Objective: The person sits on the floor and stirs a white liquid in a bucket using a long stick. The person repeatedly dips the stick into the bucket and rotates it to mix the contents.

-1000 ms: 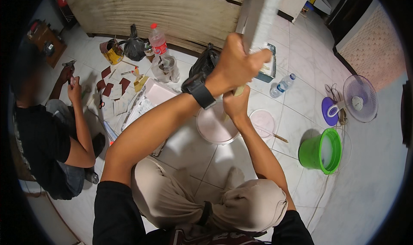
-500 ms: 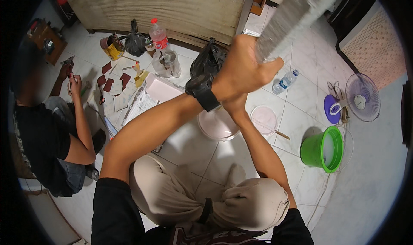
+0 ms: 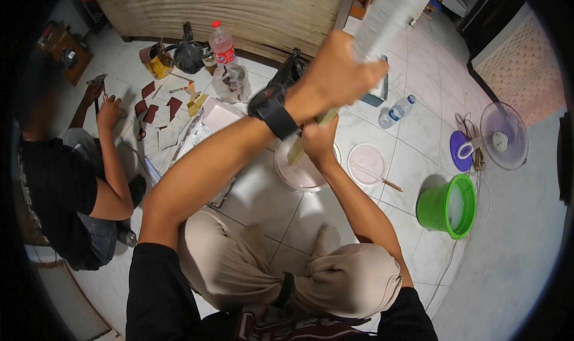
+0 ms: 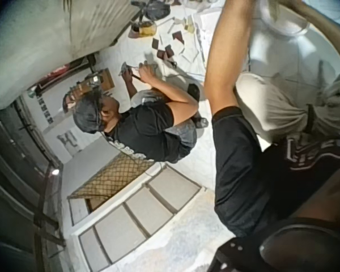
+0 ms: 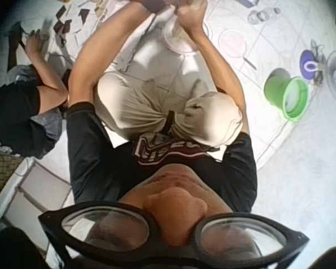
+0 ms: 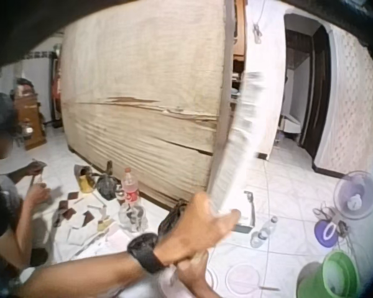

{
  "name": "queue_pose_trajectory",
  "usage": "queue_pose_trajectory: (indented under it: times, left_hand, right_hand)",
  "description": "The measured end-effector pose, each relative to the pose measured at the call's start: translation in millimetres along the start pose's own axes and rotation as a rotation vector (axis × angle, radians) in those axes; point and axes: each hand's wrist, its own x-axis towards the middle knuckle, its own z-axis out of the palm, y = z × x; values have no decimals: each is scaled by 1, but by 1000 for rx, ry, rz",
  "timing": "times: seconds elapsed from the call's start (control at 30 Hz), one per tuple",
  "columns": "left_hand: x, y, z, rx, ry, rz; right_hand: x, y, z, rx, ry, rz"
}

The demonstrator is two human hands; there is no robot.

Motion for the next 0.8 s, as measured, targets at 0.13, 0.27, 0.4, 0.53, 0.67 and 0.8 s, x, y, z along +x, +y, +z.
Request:
queue_pose_trajectory:
  times: [0.13,0.27,0.4,0.53,0.67,0.8]
  left_hand:
    - [-12,1,15,-21,24,287]
    - [-8,-6,5,-156,16,218]
    - [1,-4,-3,-246,-22,2]
    - [1,2,-5,-212,-37,-93]
    - [-7,3,1,-22,-50,79]
    - [-10,-2,17,29,-85,283]
  right_hand:
    - [7,2,-12,-272,73,-423]
    - [15,-18,-19,-294,-21,-224]
    - [8,-22,-21,-383,-21,65]
    - [-3,-14,-12,-185,-9,184]
    - [-9,-15,5,-14,48,187]
    - [3,6,-15,-275,138,-385]
